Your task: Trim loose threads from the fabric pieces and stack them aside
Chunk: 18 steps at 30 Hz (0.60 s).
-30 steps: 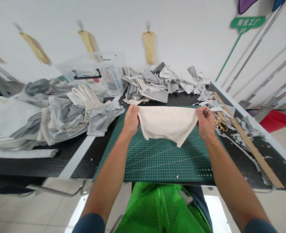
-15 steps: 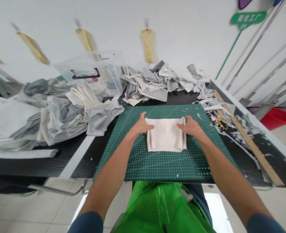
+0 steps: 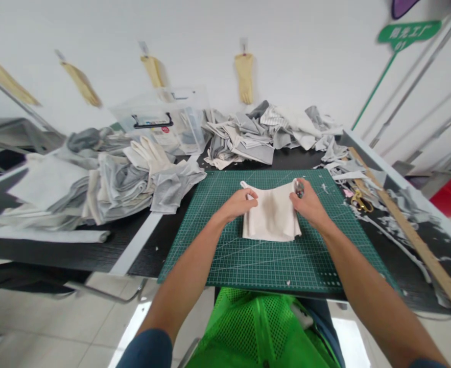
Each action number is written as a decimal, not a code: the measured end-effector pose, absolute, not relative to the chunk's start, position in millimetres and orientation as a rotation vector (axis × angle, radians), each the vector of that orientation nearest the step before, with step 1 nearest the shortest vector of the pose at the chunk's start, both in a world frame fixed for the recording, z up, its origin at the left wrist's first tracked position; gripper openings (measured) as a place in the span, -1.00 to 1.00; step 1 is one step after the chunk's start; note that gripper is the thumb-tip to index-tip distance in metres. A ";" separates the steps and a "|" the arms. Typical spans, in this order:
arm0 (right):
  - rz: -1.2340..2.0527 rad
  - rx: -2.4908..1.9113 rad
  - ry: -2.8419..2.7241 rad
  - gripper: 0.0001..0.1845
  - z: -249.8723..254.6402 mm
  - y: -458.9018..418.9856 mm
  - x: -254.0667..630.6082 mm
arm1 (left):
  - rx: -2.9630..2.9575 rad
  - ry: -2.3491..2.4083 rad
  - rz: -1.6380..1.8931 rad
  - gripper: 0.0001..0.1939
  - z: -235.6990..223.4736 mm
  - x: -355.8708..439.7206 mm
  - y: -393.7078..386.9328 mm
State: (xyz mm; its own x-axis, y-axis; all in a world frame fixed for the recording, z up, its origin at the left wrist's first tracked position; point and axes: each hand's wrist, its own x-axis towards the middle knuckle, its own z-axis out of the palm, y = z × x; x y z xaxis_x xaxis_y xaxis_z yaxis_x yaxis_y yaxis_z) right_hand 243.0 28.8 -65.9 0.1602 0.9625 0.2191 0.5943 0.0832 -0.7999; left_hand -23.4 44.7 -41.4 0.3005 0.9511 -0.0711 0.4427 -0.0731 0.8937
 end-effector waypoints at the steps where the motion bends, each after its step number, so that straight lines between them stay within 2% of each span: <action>1: 0.592 -1.563 -1.525 -0.24 -64.5 25.6 232.6 | 1.683 1.247 0.726 -0.75 -41.0 -17.1 41.9; 9: 1.180 -1.176 -1.422 0.02 -64.5 9.4 184.5 | 1.535 0.892 0.815 -0.39 -50.7 5.1 31.5; 14: 1.298 -1.114 -1.319 0.11 -67.0 14.1 190.2 | 1.520 1.012 0.881 -0.38 -55.1 9.2 32.5; 16: 1.259 -1.164 -1.295 0.02 -66.8 15.8 190.1 | 1.445 1.103 0.928 -0.29 -53.3 8.7 34.9; 18: 1.221 -1.302 -1.272 -0.25 -67.1 17.4 187.7 | 1.326 1.215 0.969 -0.23 -50.1 5.4 38.1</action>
